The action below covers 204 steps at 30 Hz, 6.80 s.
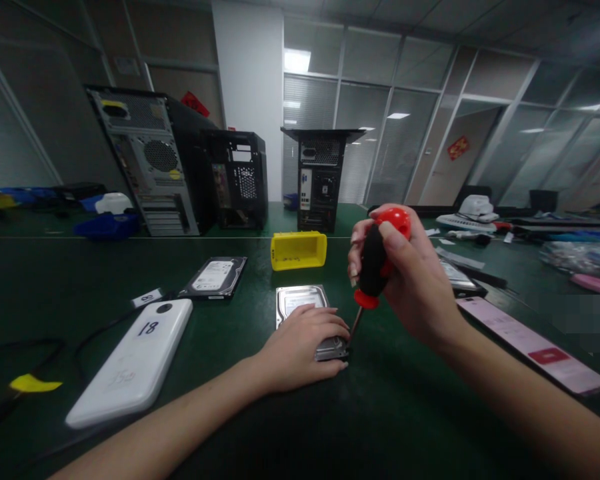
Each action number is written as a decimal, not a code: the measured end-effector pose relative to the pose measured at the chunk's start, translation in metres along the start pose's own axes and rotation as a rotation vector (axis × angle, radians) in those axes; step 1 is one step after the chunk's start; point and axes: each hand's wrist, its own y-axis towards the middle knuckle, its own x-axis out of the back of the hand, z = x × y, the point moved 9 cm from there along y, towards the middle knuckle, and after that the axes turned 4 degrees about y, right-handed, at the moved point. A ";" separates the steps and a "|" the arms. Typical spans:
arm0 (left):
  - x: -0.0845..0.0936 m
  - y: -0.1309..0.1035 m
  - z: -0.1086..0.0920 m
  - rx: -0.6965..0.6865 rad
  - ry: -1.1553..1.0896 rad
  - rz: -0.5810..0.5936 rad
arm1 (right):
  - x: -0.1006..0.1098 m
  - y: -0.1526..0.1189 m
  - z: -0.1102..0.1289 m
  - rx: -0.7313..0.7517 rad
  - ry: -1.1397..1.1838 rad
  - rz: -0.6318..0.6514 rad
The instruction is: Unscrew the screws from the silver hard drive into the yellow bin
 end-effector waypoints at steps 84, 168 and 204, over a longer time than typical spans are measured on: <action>-0.001 0.000 -0.001 0.008 0.000 0.009 | 0.000 0.003 -0.009 -0.089 0.057 0.012; -0.002 0.000 0.001 -0.004 0.006 -0.003 | -0.004 -0.002 -0.014 -0.134 0.084 0.010; -0.001 0.000 0.000 0.003 0.007 0.002 | 0.004 0.001 -0.008 -0.088 0.038 -0.085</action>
